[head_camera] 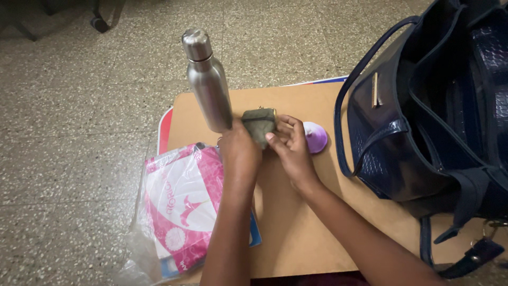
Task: The person packs several items into a blue handbag. They place a coiled black cable, a blue fluffy toy, a pair of sunglasses, a small pouch, and a purple round container into the bag. The person then picks up a pink and white packaged item and places it into the bag.
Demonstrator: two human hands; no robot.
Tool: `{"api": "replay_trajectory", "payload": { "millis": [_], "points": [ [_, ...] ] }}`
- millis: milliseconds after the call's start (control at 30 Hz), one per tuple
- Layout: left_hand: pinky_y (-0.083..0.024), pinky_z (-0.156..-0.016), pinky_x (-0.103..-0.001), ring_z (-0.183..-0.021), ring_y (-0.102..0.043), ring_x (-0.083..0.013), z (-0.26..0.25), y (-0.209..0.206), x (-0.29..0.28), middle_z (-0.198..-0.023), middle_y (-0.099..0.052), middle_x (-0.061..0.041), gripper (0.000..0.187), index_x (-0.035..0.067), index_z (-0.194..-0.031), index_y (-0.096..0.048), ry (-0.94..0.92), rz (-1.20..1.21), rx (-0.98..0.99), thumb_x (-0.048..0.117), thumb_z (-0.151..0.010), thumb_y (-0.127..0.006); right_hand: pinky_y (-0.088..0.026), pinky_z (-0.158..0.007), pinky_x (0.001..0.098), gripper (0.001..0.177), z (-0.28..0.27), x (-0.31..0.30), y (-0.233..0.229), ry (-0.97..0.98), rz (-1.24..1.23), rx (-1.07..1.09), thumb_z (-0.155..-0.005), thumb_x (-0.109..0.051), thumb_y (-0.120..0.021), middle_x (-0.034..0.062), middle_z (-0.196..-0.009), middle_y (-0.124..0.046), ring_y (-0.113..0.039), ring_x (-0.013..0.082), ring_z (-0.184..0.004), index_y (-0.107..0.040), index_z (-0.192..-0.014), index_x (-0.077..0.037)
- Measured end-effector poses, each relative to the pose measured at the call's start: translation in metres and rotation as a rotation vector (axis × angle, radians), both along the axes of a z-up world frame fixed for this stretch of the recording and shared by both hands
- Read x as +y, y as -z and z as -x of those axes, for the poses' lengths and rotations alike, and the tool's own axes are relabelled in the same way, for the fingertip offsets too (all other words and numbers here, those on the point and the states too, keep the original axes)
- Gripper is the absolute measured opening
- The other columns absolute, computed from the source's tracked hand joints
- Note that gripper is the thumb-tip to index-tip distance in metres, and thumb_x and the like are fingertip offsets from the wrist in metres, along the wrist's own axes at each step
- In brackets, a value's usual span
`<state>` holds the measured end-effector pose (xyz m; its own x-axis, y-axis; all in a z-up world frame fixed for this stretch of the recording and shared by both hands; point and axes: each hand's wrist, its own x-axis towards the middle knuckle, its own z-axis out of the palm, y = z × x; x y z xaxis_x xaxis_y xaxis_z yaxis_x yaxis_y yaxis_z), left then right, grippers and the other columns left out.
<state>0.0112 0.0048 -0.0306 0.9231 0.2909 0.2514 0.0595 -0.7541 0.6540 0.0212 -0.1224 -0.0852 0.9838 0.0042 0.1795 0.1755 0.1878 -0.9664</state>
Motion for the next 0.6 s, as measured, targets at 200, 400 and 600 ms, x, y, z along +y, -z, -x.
{"api": "replay_trajectory", "payload": {
  "millis": [200,400,600],
  "points": [
    [-0.053,-0.078,-0.058,-0.091,-0.066,-0.0522,0.001,-0.001,-0.003,-0.098,-0.067,-0.034,0.048,-0.001,-0.125,-0.059,0.002,0.024,-0.012,0.017,-0.084,-0.074,-0.048,-0.1,0.0301,0.06,0.005,0.003,-0.001,-0.041,-0.086,0.12,-0.095,-0.01,-0.068,0.0177,-0.124,-0.067,-0.063,0.0173,-0.115,-0.036,-0.145,-0.006],
    [-0.052,-0.083,-0.056,-0.097,-0.065,-0.0524,-0.008,0.008,-0.005,-0.107,-0.065,-0.036,0.055,-0.004,-0.14,-0.051,0.0,0.067,-0.136,0.017,-0.091,-0.068,-0.048,-0.102,0.0302,0.066,0.006,-0.005,-0.007,-0.027,-0.185,0.069,-0.087,0.004,-0.064,0.0158,-0.126,-0.067,-0.064,0.0177,-0.116,-0.033,-0.145,-0.005],
    [-0.051,-0.093,-0.05,-0.111,-0.064,-0.0474,-0.011,0.006,-0.004,-0.12,-0.064,-0.035,0.062,-0.008,-0.143,-0.046,0.054,0.224,-0.311,0.023,-0.096,-0.071,-0.05,-0.097,0.0302,0.068,0.004,-0.012,-0.011,-0.024,-0.276,0.099,-0.077,0.007,-0.057,0.0161,-0.123,-0.068,-0.066,0.0192,-0.111,-0.042,-0.142,-0.003]
  ]
}}
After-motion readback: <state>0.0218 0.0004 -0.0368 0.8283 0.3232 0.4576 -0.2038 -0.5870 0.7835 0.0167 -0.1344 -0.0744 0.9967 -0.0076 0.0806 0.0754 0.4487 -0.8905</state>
